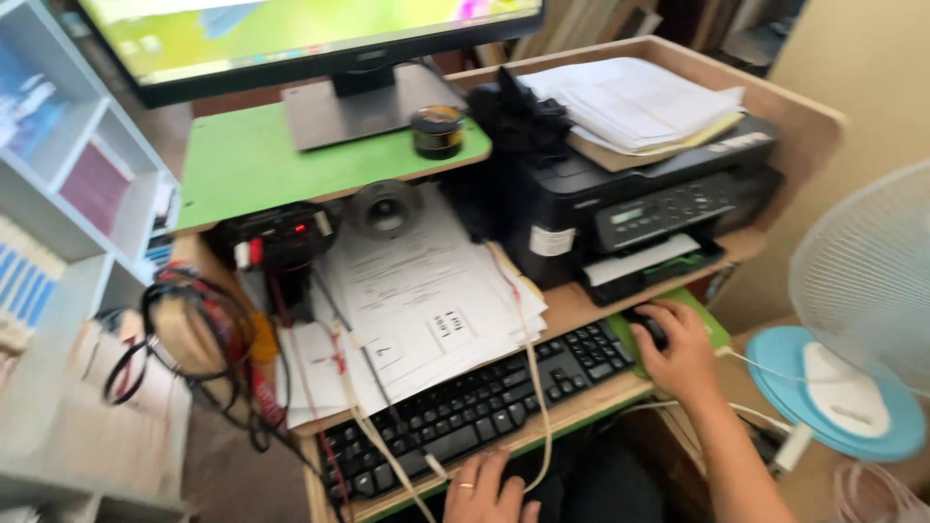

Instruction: The person organizes a cluttered desk by handling various electronic components and cables. They pick up and inspect two black rectangular devices, place them on the desk, and then move a keyboard and mouse into position. The person also sorts through a bundle of wires and plugs a connector into a power strip.

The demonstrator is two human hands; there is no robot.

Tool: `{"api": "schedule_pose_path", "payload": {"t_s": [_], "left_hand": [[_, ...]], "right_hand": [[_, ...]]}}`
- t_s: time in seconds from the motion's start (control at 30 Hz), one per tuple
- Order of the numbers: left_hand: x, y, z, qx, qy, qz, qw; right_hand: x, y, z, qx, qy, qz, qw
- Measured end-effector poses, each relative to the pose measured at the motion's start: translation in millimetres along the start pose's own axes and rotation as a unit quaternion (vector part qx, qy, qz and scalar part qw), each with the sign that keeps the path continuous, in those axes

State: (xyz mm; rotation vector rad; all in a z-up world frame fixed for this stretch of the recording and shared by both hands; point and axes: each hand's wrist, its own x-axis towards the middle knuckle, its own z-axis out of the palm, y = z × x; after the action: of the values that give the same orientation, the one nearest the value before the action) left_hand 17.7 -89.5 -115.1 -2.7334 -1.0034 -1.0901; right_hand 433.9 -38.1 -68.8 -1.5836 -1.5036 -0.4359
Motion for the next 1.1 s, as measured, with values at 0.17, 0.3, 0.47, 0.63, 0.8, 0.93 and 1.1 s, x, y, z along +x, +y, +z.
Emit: {"api": "schedule_pose_path", "payload": {"t_s": [0.17,0.3,0.47,0.63,0.8,0.93,1.1], "left_hand": [[4,5,-9,-0.042,-0.053,-0.001,0.998],[16,9,-28,-0.071,-0.129,-0.03,0.989],[8,7,-23,-0.081,-0.09,-0.002,0.993],[2,3,-18,-0.106,-0.064,0.005,0.992],[-5,-2,-9,-0.111,-0.071,0.008,0.991],[-1,2,-13,-0.101,-0.07,-0.003,0.992],[-6,-4,-7,-0.1,-0.073,0.006,0.992]], "right_hand": [[-9,19,10,-0.069,-0.045,0.028,0.996],[-10,15,9,-0.087,-0.054,0.046,0.994],[-8,0,1,-0.108,-0.072,0.08,0.988],[-12,-12,-2,-0.065,-0.004,0.058,0.996],[-13,-10,-2,-0.099,-0.073,0.129,0.984],[-15,-5,2,-0.1,-0.039,0.104,0.989],[-14,-7,1,-0.116,-0.047,0.129,0.984]]}}
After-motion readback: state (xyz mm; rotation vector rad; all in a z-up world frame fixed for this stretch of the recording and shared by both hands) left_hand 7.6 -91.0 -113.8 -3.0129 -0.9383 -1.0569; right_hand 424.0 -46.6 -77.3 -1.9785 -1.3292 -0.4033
